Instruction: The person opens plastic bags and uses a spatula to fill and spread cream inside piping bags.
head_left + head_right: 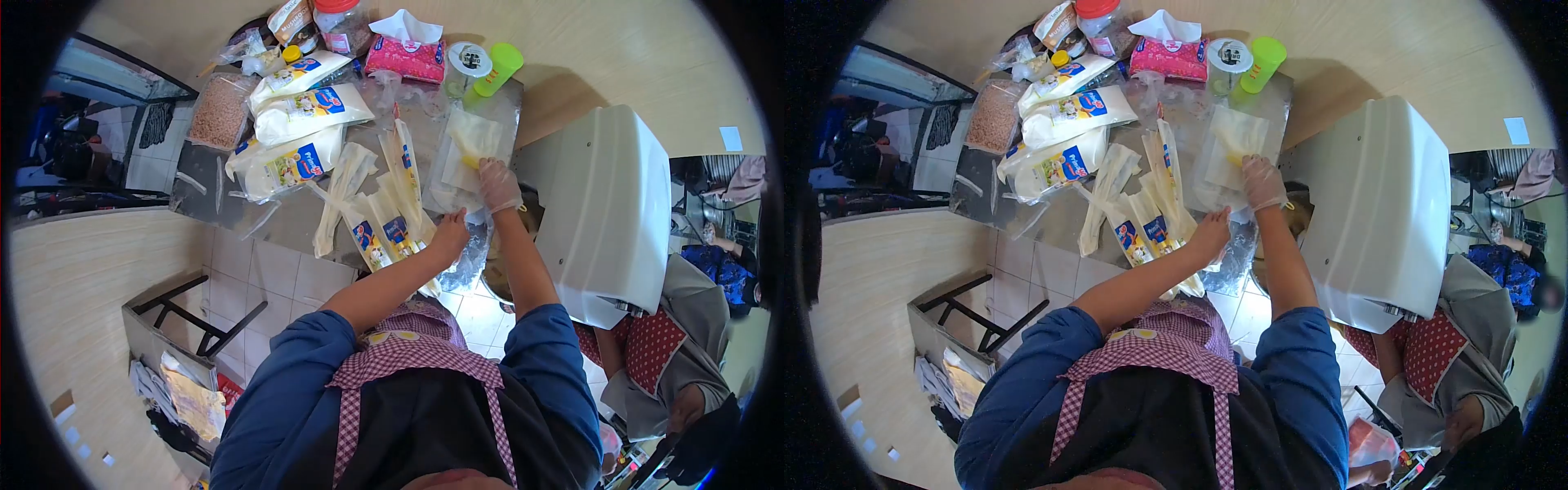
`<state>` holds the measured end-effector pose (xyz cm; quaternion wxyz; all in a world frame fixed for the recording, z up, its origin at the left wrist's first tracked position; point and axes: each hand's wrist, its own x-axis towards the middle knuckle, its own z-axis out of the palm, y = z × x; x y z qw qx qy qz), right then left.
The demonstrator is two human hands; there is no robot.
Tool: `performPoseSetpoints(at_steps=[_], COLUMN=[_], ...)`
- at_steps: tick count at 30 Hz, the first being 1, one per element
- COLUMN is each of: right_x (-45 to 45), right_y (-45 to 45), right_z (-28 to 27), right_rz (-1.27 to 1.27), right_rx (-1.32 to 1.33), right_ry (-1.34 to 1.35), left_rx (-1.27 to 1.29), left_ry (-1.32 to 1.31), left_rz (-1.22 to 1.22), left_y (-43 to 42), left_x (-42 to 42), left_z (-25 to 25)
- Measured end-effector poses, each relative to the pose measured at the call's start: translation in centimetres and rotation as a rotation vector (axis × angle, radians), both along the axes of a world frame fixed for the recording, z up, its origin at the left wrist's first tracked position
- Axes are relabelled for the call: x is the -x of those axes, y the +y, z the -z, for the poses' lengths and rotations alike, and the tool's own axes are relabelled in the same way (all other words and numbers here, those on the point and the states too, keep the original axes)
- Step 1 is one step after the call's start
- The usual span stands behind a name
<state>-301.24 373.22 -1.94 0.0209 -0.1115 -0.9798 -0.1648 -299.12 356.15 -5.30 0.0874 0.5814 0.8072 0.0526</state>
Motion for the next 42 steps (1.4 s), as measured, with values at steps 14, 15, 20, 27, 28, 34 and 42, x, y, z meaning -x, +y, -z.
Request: performPoseSetpoints(at_steps=[14, 15, 20, 27, 28, 34, 42], right_x=[-3.3, -2.6, 0.6, 4.4, 4.9, 7.2, 8.2], right_y=[-2.5, -2.0, -0.2, 2.3, 2.3, 0.5, -7.4], right_z=[2.7, 2.6, 2.8, 3.6, 3.4, 6.0, -1.3], right_rz=[-0.333, -0.337, -0.217, -0.138, -0.11, 0.003, 0.219], right_rx=[0.375, 0.371, 0.415, 0.315, 0.309, 0.221, 0.918], right_ry=[-0.167, -0.172, -0.03, 0.057, 0.07, 0.071, 0.269], left_rx=[0.146, 0.254, 0.063, 0.154, 0.154, 0.094, -0.065], left_ry=[-0.412, -0.439, -0.256, -0.261, -0.252, -0.239, -0.122], left_rz=[-0.011, -0.019, -0.032, -0.033, -0.036, -0.008, -0.016], left_y=[-0.5, 0.1, -0.1, 0.1, 0.1, -0.3, -0.8], left_x=[1.5, 2.0, 1.6, 1.4, 1.4, 1.4, 0.2], left_z=[-3.6, -3.8, -2.5, -2.8, -2.5, -1.6, 0.9])
